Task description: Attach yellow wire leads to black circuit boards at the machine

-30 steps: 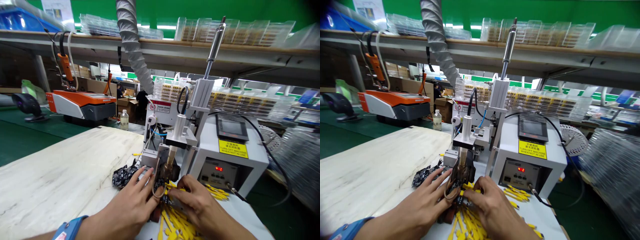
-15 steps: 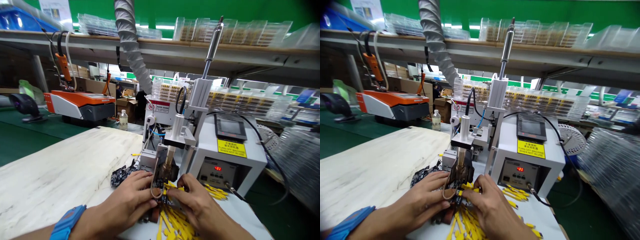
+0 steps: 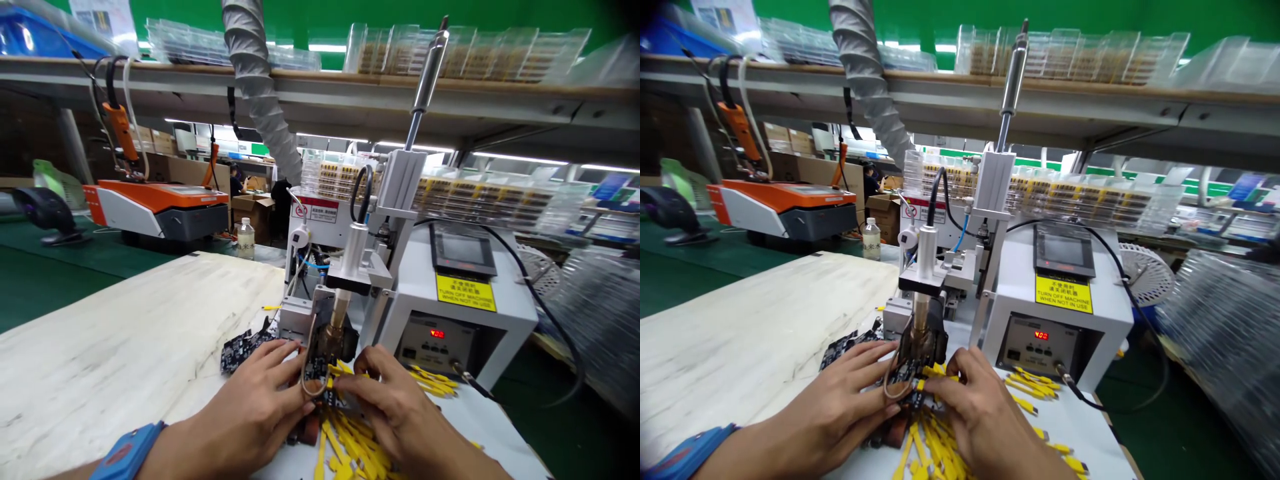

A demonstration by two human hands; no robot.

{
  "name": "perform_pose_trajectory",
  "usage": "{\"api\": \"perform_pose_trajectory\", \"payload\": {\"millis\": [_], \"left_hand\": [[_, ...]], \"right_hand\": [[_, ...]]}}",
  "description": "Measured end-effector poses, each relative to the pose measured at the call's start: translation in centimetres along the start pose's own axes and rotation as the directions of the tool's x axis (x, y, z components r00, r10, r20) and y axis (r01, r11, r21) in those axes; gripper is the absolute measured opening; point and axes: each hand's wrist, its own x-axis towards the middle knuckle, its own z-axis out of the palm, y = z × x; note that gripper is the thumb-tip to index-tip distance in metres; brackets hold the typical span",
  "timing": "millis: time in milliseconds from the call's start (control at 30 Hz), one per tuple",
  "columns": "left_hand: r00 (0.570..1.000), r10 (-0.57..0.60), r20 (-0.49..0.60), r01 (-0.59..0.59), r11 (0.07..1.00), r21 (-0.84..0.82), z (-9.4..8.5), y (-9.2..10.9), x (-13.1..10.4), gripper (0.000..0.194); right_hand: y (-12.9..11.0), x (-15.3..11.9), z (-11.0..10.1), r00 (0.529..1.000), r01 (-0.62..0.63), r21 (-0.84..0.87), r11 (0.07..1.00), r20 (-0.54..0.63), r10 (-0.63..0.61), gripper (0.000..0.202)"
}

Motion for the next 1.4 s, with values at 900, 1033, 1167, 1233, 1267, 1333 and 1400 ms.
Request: {"api": "perform_pose_trajectory", "payload": {"millis": [900, 1033, 1167, 1233, 1267, 1333, 1400], "left_hand": [[0.982, -0.187, 0.033, 0.189, 0.979, -0.082, 0.01, -0.81, -0.45, 0.036], [0.985, -0.170, 0.039, 0.173, 0.980, -0.093, -0.09, -0.74, -0.34, 0.034], [0.984, -0.169, 0.063, 0.175, 0.979, -0.107, -0.29, -0.55, -0.33, 0.032], [0.982, -0.179, 0.064, 0.185, 0.977, -0.108, -0.35, -0.49, -0.35, 0.031], [0.981, -0.184, 0.065, 0.190, 0.976, -0.104, -0.35, -0.47, -0.34, 0.031], [0.980, -0.189, 0.068, 0.194, 0.977, -0.090, -0.32, -0.48, -0.31, 0.029], [0.979, -0.189, 0.076, 0.195, 0.978, -0.079, -0.26, -0.49, -0.27, 0.029]], "right_hand": [[-0.13, 0.01, -0.38, 0.996, -0.023, -0.039, 0.999, 0.082, 0.026, 0.030], [-0.08, 0.00, -0.29, 0.998, -0.013, -0.020, 1.000, 0.066, 0.015, 0.031], [-0.19, 0.05, -0.30, 0.998, -0.010, -0.013, 1.000, 0.066, 0.011, 0.030], [-0.26, 0.11, -0.34, 0.998, -0.008, -0.018, 1.000, 0.066, 0.009, 0.030], [-0.29, 0.13, -0.34, 0.998, -0.005, -0.020, 1.000, 0.064, 0.007, 0.030], [-0.31, 0.16, -0.32, 0.998, 0.001, -0.022, 1.000, 0.062, 0.000, 0.030], [-0.29, 0.15, -0.28, 0.998, 0.004, -0.025, 1.000, 0.056, -0.003, 0.031]]}}
